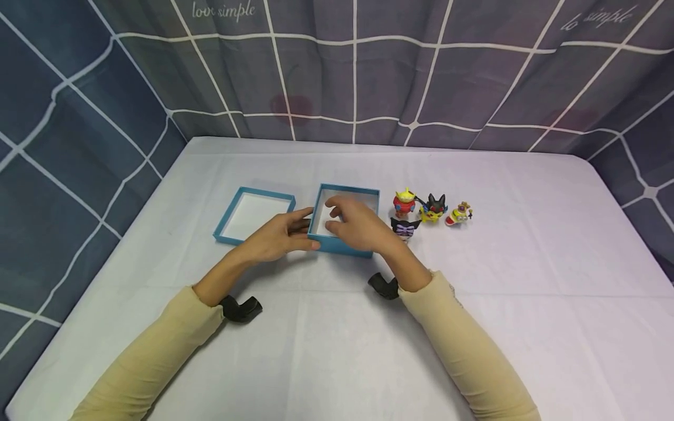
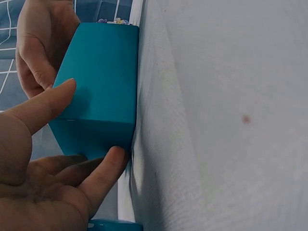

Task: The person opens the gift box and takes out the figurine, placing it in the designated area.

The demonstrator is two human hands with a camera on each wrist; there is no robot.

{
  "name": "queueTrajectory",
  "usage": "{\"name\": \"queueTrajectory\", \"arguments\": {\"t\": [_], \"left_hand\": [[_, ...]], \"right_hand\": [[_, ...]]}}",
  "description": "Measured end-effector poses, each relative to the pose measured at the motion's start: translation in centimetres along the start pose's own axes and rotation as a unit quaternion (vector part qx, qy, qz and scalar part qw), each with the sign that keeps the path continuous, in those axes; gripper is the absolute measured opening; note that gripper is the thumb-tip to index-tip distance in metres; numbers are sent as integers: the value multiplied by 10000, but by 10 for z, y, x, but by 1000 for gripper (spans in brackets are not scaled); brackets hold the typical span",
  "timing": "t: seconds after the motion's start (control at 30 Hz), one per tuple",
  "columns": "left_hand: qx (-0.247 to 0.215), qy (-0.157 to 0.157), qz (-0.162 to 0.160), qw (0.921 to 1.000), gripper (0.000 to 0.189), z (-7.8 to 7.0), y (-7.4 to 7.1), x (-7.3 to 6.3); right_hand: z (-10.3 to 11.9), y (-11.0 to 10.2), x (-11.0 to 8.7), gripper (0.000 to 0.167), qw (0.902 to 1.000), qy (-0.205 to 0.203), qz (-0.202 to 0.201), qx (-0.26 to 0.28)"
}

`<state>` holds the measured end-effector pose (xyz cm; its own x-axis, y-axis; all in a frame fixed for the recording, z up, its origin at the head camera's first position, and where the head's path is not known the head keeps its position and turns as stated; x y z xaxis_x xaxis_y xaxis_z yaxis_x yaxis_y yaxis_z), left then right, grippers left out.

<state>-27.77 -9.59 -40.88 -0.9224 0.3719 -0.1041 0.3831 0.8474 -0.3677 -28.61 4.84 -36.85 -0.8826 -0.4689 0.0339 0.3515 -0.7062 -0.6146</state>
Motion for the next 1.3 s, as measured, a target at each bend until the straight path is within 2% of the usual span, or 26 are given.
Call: {"name": "queueTrajectory", "arguments": {"t": [0.1,0.3,0.43,0.63,0.83,1.3], "left_hand": [[16,-25,-6,10000,85,0,0,-1],[58,-15,23,10000,85,-1,0,0],[73,20,35,10000,85,-1,0,0],[97,34,65,9999,85,-1,1,0],[114,-9,57,9999,84,-1,1,-1],[60,10,33,10000,83,1,2,0]], "right_hand": [[-2,0,0,48,9999,63,-51,-114],[5,-11,-3,43,9924,6,-352,-1181],[6,-19,-5,40,9886,91,-465,-1427],[-3,-12,-2,49,9905,212,-68,-1358],[-4,-3,0,53,9946,220,120,-1003],[-9,8,10,46,9926,134,539,-1079]]}}
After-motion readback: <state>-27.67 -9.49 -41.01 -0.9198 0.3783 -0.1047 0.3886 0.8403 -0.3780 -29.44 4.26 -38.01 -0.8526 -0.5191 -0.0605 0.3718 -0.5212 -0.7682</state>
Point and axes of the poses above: each hand's wrist, its own x-axis towards the middle knuckle, its own y-axis out of the palm, z = x × y, the point moved 7 cm from there along x, towards the middle knuckle, and after that the axes turned 8 degrees about -z, right-handed, at the moved point
